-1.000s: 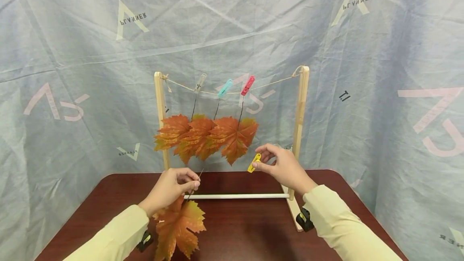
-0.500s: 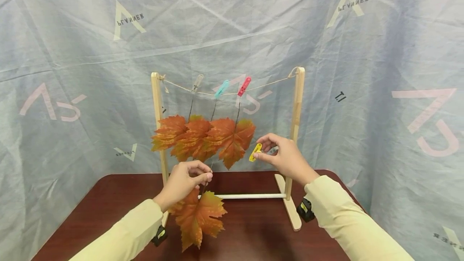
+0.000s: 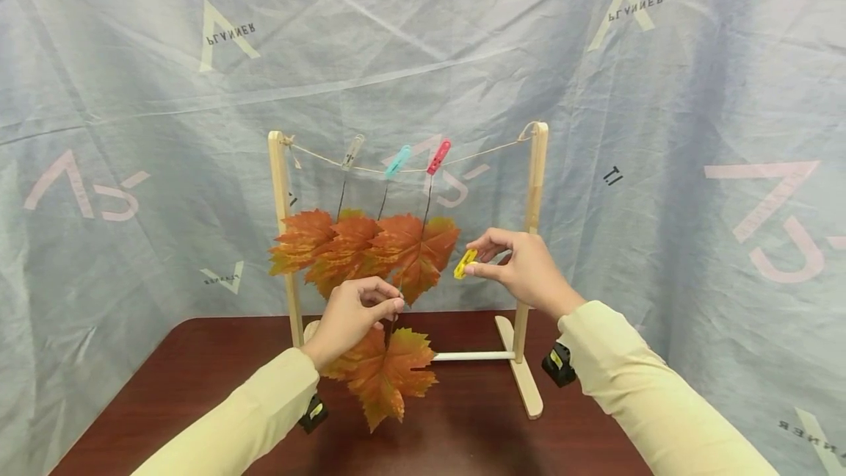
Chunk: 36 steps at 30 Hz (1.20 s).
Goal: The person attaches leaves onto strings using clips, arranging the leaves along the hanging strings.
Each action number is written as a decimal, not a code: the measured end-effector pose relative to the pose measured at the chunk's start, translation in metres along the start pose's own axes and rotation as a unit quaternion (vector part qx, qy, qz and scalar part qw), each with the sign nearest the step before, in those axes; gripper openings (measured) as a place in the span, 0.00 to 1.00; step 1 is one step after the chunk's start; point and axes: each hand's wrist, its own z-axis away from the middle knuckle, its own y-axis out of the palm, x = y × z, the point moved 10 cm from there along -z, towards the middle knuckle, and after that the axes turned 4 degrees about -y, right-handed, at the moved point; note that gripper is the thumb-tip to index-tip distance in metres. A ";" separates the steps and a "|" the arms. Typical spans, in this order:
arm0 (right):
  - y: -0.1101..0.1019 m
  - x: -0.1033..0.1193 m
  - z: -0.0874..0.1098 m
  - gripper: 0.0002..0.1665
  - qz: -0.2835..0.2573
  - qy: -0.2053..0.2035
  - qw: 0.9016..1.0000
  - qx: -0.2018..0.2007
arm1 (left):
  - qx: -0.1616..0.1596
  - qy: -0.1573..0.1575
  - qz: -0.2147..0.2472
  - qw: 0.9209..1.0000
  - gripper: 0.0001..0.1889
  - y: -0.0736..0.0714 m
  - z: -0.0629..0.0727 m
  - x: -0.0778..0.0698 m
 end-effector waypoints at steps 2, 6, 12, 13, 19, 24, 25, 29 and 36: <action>-0.004 0.000 -0.002 0.12 0.004 0.001 1.000 -0.004 | -0.003 0.002 0.000 1.000 0.03 0.003 -0.004 -0.004; -0.012 -0.001 -0.007 0.10 0.015 0.007 1.000 -0.011 | -0.012 0.006 0.000 1.000 0.03 0.008 -0.010 -0.011; -0.029 0.001 -0.017 0.09 0.031 0.008 0.999 -0.028 | -0.020 0.024 -0.006 0.999 0.02 0.014 -0.019 -0.026; -0.032 0.001 -0.019 0.09 0.031 0.010 0.999 -0.030 | -0.022 0.028 -0.009 0.999 0.02 0.015 -0.021 -0.028; -0.048 0.007 -0.026 0.10 0.035 0.012 0.998 -0.045 | -0.037 0.035 -0.015 0.999 0.02 0.016 -0.032 -0.041; -0.059 0.013 -0.031 0.11 0.036 -0.001 0.998 -0.060 | -0.047 0.049 -0.012 0.998 0.03 0.019 -0.040 -0.049; -0.061 0.014 -0.032 0.11 0.035 -0.003 0.997 -0.063 | -0.050 0.051 -0.014 0.997 0.03 0.019 -0.041 -0.051; -0.069 0.016 -0.036 0.12 0.029 -0.002 0.997 -0.072 | -0.061 0.052 -0.017 0.997 0.03 0.022 -0.046 -0.058; -0.081 0.016 -0.042 0.12 0.027 0.020 0.995 -0.092 | -0.083 0.053 -0.022 0.995 0.04 0.023 -0.057 -0.072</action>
